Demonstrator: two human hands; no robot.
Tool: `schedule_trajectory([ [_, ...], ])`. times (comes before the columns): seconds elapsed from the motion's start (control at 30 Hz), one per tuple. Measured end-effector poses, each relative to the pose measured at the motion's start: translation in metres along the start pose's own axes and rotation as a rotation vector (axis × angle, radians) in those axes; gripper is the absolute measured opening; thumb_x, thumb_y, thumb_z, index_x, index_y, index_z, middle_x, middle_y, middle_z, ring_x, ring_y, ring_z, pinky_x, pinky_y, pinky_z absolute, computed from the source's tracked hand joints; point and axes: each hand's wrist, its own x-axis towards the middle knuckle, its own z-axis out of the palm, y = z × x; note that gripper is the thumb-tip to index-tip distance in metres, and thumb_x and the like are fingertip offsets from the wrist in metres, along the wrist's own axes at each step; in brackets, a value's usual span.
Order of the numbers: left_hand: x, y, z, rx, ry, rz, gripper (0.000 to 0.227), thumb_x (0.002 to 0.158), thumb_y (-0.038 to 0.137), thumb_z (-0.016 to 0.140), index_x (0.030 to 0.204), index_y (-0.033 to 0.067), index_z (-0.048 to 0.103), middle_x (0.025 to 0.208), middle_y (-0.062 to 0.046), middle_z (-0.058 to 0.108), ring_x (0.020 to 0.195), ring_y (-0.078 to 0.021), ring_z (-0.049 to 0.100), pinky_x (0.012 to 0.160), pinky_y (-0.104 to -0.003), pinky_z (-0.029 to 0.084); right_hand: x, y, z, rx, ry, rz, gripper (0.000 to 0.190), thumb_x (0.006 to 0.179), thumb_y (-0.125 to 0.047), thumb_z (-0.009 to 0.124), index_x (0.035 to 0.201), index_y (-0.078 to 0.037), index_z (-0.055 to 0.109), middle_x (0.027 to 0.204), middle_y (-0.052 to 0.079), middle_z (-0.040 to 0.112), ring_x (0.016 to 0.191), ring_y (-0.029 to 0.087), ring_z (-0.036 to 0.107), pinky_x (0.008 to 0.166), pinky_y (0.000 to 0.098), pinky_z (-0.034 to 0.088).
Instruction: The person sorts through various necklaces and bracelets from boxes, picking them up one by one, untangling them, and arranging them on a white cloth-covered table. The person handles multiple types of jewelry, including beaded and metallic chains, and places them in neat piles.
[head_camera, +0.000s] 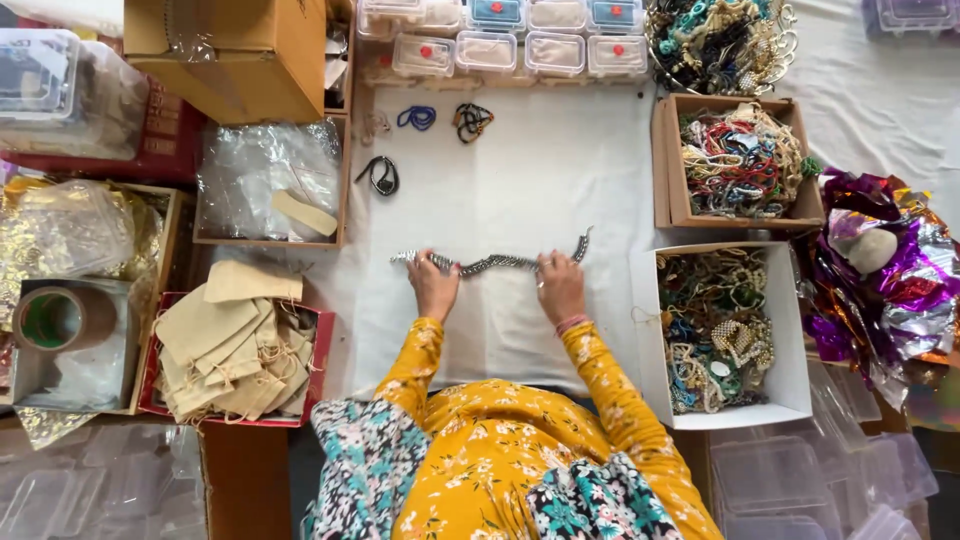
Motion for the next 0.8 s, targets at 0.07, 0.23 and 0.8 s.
schedule_trajectory([
  [0.07, 0.007, 0.027, -0.015, 0.047, 0.048, -0.079, 0.074, 0.08, 0.031, 0.084, 0.135, 0.0016, 0.045, 0.135, -0.023, 0.049, 0.126, -0.0415, 0.046, 0.106, -0.053, 0.04, -0.019, -0.01, 0.005, 0.02, 0.007, -0.048, 0.037, 0.092, -0.015, 0.068, 0.129, -0.011, 0.066, 0.131, 0.015, 0.063, 0.123, 0.034, 0.058, 0.104, 0.0481, 0.045],
  [0.23, 0.01, 0.057, -0.011, 0.204, 0.192, -0.091, 0.09, 0.077, 0.037, 0.083, 0.148, 0.0033, 0.038, 0.147, -0.019, 0.04, 0.134, -0.04, 0.041, 0.108, -0.056, 0.036, -0.039, -0.015, -0.027, 0.075, 0.106, -0.114, 0.042, 0.091, -0.024, 0.07, 0.13, -0.011, 0.064, 0.137, 0.018, 0.058, 0.129, 0.036, 0.053, 0.11, 0.0496, 0.041],
  [0.8, 0.044, -0.047, 0.039, -0.621, -0.215, -0.134, 0.058, 0.09, -0.011, 0.049, 0.145, 0.0042, 0.056, 0.109, -0.006, 0.071, 0.093, -0.0119, 0.065, 0.083, -0.026, 0.054, -0.017, -0.032, -0.013, 0.069, 0.06, -0.225, 0.053, 0.089, -0.027, 0.07, 0.139, -0.012, 0.059, 0.153, 0.019, 0.045, 0.146, 0.035, 0.04, 0.12, 0.0582, 0.023],
])
